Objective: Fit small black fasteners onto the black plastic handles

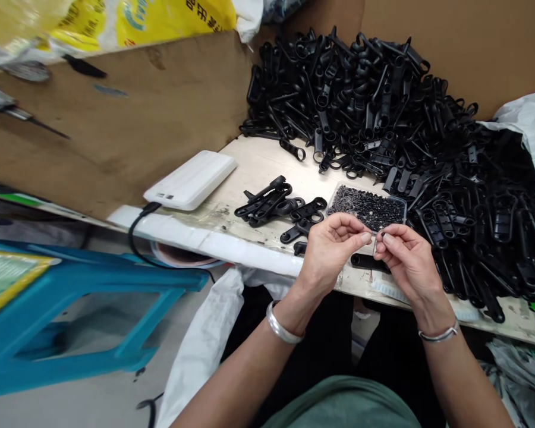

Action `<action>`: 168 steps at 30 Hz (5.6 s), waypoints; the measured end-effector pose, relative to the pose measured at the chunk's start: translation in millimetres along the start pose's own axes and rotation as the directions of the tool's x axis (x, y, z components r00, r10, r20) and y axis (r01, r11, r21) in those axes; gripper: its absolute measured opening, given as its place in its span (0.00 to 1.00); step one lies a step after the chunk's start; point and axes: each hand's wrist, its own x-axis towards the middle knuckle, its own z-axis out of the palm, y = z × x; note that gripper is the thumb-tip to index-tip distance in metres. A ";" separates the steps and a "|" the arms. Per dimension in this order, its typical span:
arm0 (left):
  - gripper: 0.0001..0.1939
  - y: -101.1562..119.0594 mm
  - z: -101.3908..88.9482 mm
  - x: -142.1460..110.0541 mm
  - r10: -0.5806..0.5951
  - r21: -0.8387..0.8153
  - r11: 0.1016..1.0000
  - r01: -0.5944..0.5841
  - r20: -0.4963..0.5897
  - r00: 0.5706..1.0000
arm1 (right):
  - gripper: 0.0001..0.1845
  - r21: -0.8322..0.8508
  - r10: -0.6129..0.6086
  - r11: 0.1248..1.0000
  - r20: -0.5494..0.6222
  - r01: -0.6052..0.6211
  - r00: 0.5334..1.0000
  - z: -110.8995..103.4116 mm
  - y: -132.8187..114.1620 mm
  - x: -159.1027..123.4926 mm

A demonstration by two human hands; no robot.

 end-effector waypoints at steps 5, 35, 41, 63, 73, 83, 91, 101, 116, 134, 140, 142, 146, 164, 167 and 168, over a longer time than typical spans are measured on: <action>0.12 -2.3 1.7 -2.7 -0.023 -0.014 1.000 0.023 0.011 1.000 | 0.11 0.010 0.025 1.000 -0.019 -0.025 1.000 -4.8 1.5 -3.3; 0.11 -8.5 4.3 -11.9 -0.045 -0.050 0.998 0.045 0.011 0.999 | 0.09 -0.159 -0.115 0.982 -0.100 0.099 0.988 -4.8 11.2 -14.3; 0.11 -10.5 4.4 -14.9 -0.047 -0.048 0.998 0.048 0.016 0.999 | 0.08 -0.202 -0.158 0.970 -0.080 0.139 0.984 -6.2 13.2 -16.3; 0.08 -21.6 2.1 -15.9 0.054 0.110 0.992 -0.057 0.029 0.998 | 0.05 -0.797 -0.484 -0.057 0.549 0.601 0.681 -13.4 -7.7 -20.1; 0.09 -7.8 -9.6 -16.4 0.271 0.695 0.514 -0.503 0.425 0.864 | 0.09 -0.915 -0.387 0.266 0.188 0.304 0.903 -44.9 -6.5 -29.1; 0.04 -17.4 -19.0 -24.1 0.073 0.784 -0.039 -0.620 0.621 0.780 | 0.09 -0.961 -0.390 0.079 0.216 0.267 0.895 -55.3 6.5 -44.8; 0.04 -21.9 -22.6 -26.1 0.140 0.785 -0.018 -0.619 0.615 0.776 | 0.08 -0.937 -0.429 -0.042 0.332 0.348 0.840 -44.9 17.8 -41.2; 0.04 -24.5 -24.4 -25.3 0.160 0.781 0.035 -0.624 0.612 0.775 | 0.10 -0.881 -0.380 -0.270 0.468 0.388 0.798 -39.4 21.4 -36.8; 0.05 -27.8 -25.2 -24.1 0.223 0.759 0.055 -0.648 0.623 0.749 | 0.10 -0.977 -0.159 0.068 0.190 0.202 0.969 -29.3 6.0 -41.4; 0.08 -24.8 -24.9 -24.9 0.174 0.763 0.053 -0.645 0.629 0.758 | 0.14 -0.997 -0.026 -0.059 0.046 0.044 0.999 -15.5 -3.9 -31.6; 0.08 -25.3 -25.4 -25.4 0.190 0.754 0.047 -0.655 0.637 0.747 | 0.14 -0.966 -0.050 -0.226 0.143 0.128 0.989 -17.4 -1.3 -33.9; 0.09 -24.8 -25.1 -26.0 0.189 0.746 0.043 -0.665 0.647 0.738 | 0.12 -0.927 -0.040 -0.336 0.188 0.164 0.981 -14.5 -1.9 -33.0; 0.13 -24.7 -24.3 -27.3 0.209 0.724 0.047 -0.688 0.667 0.716 | 0.08 -0.809 0.012 -0.562 0.197 0.170 0.980 3.6 -0.2 -33.6; 0.05 -29.2 -23.4 -24.6 0.182 0.737 0.008 -0.676 0.664 0.726 | 0.12 -0.916 0.136 0.393 -0.032 -0.083 0.990 -29.1 -0.3 -28.9; 0.06 -26.0 -22.2 -24.8 0.127 0.745 0.004 -0.667 0.662 0.739 | 0.13 -0.889 0.149 0.442 -0.061 -0.122 0.987 -29.9 0.1 -29.1; 0.06 -25.1 -22.1 -24.8 0.114 0.747 0.008 -0.665 0.660 0.743 | 0.13 -0.880 0.162 0.455 -0.070 -0.138 0.984 -30.0 0.5 -28.6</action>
